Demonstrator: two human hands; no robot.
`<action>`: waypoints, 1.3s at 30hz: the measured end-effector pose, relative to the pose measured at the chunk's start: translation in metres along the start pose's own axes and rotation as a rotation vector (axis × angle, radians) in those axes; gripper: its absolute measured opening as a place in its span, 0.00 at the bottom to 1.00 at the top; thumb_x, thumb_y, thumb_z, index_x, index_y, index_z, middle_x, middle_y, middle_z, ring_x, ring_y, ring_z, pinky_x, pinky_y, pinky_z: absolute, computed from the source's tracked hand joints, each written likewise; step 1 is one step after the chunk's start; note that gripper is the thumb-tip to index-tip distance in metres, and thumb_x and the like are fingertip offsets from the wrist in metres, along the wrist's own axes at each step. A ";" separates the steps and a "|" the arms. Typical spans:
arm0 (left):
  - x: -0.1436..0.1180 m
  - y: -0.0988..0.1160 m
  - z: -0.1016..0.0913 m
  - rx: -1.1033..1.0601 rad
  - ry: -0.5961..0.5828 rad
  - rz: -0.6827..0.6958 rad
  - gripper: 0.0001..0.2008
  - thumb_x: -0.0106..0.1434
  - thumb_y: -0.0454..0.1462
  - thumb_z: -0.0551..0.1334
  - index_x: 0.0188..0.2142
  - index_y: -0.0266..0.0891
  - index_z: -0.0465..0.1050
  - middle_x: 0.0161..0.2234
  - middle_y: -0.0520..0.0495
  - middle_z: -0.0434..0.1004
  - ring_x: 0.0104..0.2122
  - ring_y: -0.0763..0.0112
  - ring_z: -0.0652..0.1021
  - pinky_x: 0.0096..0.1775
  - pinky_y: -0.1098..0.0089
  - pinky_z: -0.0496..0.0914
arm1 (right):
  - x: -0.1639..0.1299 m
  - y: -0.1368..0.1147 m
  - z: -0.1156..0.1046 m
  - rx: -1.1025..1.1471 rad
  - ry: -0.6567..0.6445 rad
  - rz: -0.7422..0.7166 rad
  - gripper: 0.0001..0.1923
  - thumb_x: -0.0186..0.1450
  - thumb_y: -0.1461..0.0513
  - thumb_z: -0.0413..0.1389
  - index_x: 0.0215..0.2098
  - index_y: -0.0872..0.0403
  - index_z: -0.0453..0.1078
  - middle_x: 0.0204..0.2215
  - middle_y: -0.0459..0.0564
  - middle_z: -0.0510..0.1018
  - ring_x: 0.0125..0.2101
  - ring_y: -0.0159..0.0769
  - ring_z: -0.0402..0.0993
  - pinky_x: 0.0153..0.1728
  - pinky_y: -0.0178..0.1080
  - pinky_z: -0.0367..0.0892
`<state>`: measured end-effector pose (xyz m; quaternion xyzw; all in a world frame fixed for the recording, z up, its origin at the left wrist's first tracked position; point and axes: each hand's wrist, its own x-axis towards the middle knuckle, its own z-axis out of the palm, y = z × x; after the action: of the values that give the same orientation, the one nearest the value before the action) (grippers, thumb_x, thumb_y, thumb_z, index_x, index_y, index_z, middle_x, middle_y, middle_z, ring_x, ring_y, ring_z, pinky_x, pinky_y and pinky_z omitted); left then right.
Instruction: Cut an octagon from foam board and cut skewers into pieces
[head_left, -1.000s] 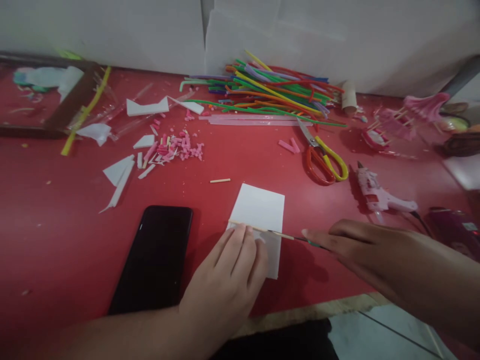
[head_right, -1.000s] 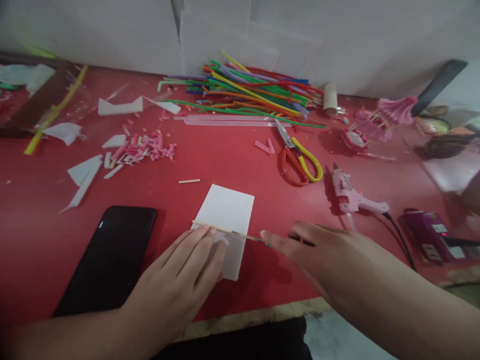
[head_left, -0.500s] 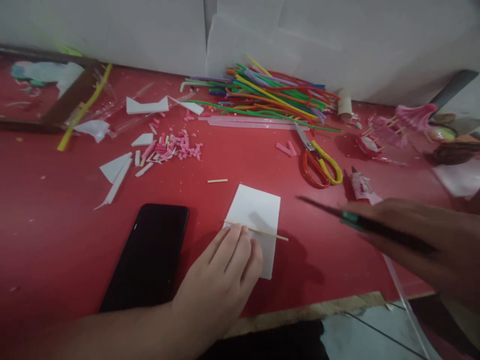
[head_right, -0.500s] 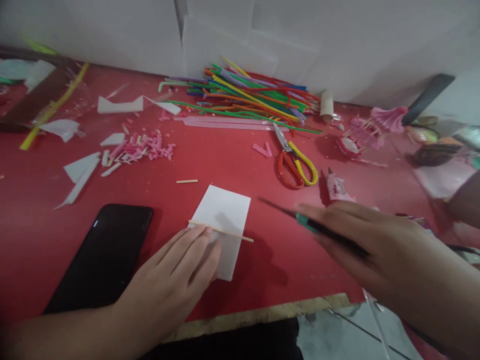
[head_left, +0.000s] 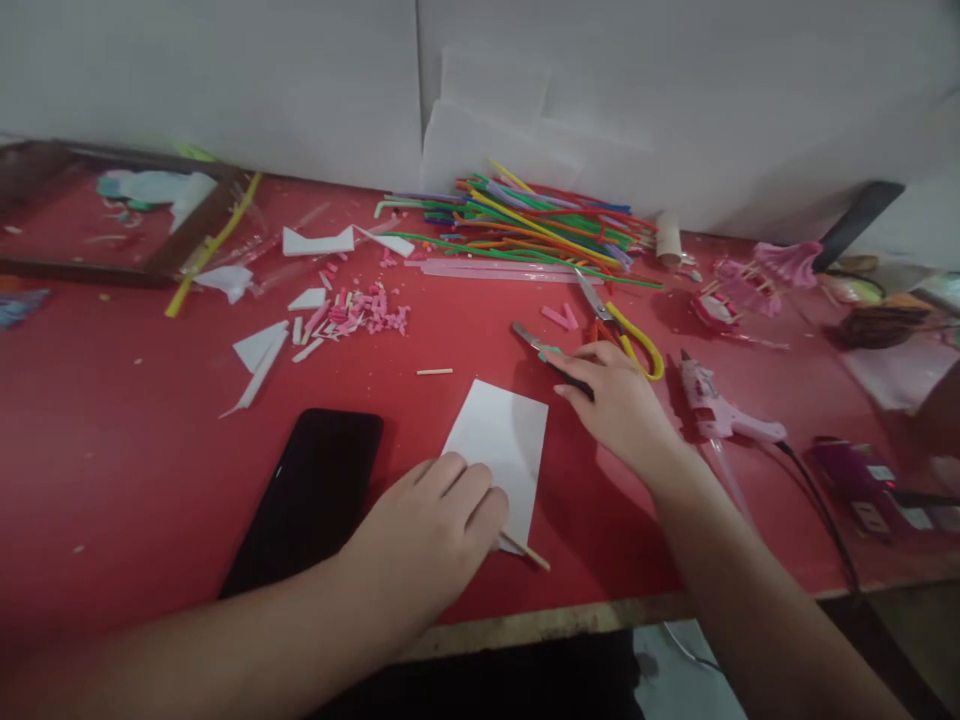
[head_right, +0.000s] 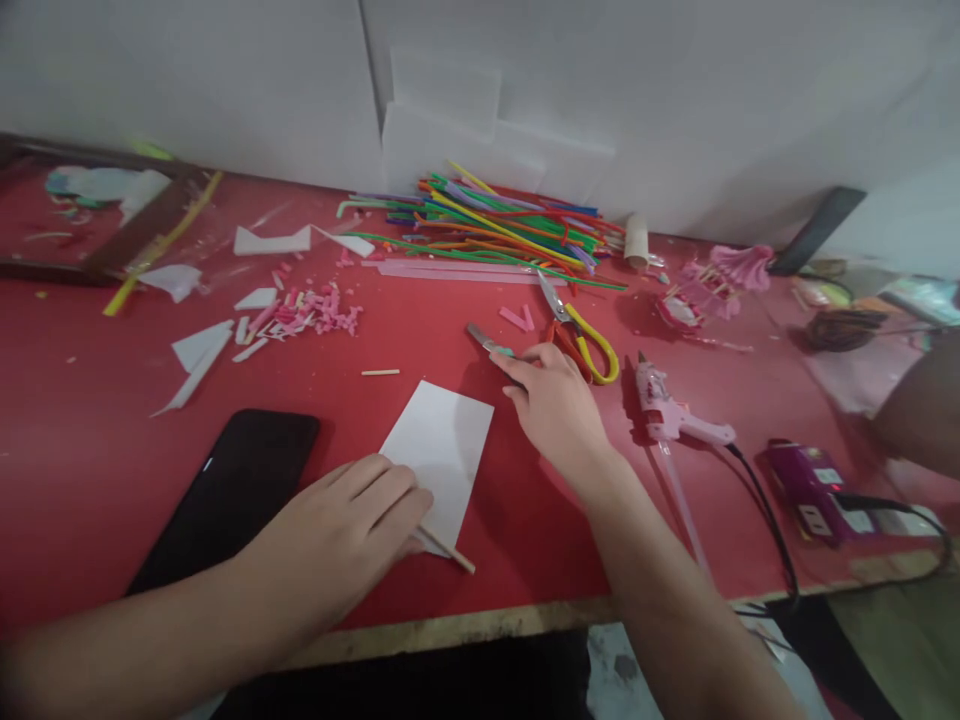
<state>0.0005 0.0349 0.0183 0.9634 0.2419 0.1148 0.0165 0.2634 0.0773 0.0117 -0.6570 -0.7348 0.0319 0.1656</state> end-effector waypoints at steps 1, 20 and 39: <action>0.001 -0.004 -0.001 -0.038 -0.025 0.020 0.05 0.62 0.29 0.63 0.32 0.39 0.69 0.30 0.48 0.72 0.30 0.62 0.71 0.31 0.63 0.67 | 0.000 0.002 0.003 -0.001 0.016 -0.007 0.20 0.68 0.63 0.54 0.56 0.46 0.75 0.46 0.55 0.74 0.45 0.47 0.73 0.45 0.51 0.72; 0.035 -0.121 0.010 -0.122 0.123 -0.496 0.13 0.71 0.32 0.49 0.45 0.35 0.72 0.44 0.39 0.72 0.44 0.58 0.74 0.46 0.60 0.69 | -0.016 -0.010 -0.001 0.065 0.213 -0.133 0.15 0.70 0.55 0.55 0.49 0.51 0.78 0.50 0.59 0.74 0.50 0.51 0.71 0.49 0.56 0.70; 0.021 -0.103 -0.001 -0.050 0.108 -0.317 0.10 0.68 0.40 0.56 0.43 0.35 0.70 0.42 0.39 0.74 0.44 0.54 0.73 0.48 0.56 0.68 | -0.016 -0.030 0.005 0.373 -0.193 -0.415 0.19 0.69 0.62 0.56 0.58 0.50 0.70 0.57 0.57 0.75 0.57 0.46 0.70 0.57 0.55 0.68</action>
<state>-0.0295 0.1357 0.0146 0.9048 0.3885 0.1684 0.0454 0.2343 0.0584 0.0118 -0.4446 -0.8474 0.1943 0.2157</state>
